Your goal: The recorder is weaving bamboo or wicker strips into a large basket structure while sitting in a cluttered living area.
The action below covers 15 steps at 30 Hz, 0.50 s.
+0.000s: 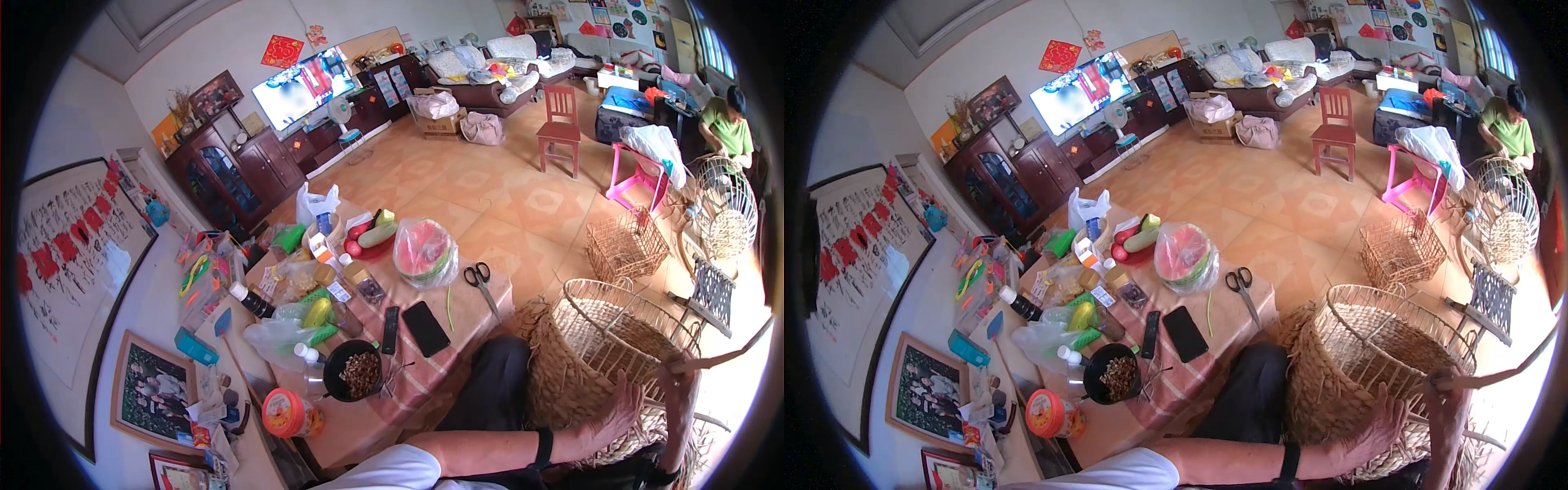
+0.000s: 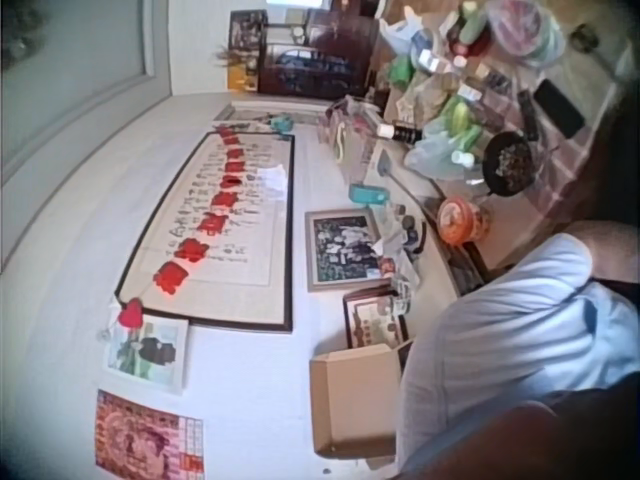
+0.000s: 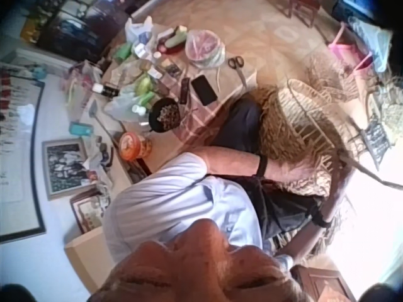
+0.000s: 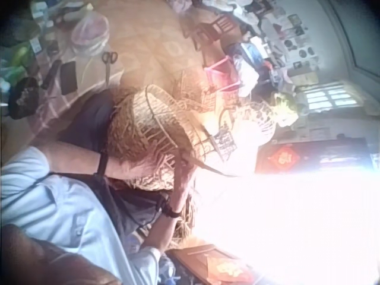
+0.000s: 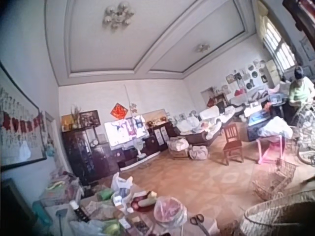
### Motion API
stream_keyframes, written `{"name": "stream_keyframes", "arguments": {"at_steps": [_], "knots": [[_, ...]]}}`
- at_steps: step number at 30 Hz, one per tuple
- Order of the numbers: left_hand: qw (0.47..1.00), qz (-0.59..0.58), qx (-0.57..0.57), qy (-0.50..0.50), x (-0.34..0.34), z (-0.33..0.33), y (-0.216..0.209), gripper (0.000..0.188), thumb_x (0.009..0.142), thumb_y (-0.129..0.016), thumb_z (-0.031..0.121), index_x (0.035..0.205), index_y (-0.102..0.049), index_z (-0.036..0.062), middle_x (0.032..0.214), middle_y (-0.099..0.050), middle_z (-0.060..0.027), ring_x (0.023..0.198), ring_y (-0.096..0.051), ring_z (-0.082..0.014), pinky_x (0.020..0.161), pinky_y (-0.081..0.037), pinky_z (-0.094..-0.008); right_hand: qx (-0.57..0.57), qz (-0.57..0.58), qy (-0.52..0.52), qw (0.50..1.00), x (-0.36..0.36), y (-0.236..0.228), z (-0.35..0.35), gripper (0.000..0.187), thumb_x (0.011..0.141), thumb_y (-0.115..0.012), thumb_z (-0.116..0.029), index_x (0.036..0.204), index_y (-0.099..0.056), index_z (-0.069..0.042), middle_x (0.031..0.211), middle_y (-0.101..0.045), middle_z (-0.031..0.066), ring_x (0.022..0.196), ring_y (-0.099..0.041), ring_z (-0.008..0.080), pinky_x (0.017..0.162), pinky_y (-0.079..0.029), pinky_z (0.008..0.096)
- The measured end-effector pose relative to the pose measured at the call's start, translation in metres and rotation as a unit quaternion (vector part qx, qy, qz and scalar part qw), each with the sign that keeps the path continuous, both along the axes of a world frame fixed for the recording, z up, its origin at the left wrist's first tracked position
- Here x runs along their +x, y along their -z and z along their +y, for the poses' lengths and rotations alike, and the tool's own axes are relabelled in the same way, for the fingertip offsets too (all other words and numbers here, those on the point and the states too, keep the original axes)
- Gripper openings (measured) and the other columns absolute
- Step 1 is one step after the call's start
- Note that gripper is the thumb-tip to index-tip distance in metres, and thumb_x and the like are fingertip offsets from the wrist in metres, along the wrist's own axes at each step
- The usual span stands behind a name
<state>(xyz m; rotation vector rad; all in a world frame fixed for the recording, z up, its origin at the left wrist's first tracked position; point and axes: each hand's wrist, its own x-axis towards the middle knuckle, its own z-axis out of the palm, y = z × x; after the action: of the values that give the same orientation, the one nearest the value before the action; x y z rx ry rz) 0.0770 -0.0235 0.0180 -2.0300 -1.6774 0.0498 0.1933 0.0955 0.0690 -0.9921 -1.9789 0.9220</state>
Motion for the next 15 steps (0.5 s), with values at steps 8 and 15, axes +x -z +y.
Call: {"name": "stream_keyframes", "arguments": {"at_steps": [8, 15], "knots": [[0.938, -0.341, -0.058, 0.002, -0.003, 0.017, 0.033, 0.036, 0.093, -0.059, 0.03, 0.11, -0.064, -0.0015, 0.099, -0.063, -0.0178, 0.098, -0.06, -0.0333, 0.098, -0.043, -0.0492, 0.267, -0.164, -0.073, 0.947, 0.007, 0.05, -0.009, 0.016, 0.072, -0.072, 0.001, 0.087, -0.068, -0.002, 0.089, -0.066, 0.0106, 0.082, -0.063, 0.0297, 0.07, -0.05, 0.0428], [0.881, -0.455, 0.027, 0.128, -0.023, 0.023, 0.044, 0.028, 0.093, -0.059, 0.021, 0.108, -0.062, -0.0023, 0.097, -0.062, -0.0173, 0.096, -0.06, -0.0338, 0.086, -0.045, -0.0464, 0.095, -0.086, 0.026, 0.991, -0.01, 0.058, -0.015, 0.016, 0.088, -0.058, -0.004, 0.1, -0.069, -0.005, 0.086, -0.066, 0.0166, 0.076, -0.065, 0.0342, 0.066, -0.05, 0.0442]]}}
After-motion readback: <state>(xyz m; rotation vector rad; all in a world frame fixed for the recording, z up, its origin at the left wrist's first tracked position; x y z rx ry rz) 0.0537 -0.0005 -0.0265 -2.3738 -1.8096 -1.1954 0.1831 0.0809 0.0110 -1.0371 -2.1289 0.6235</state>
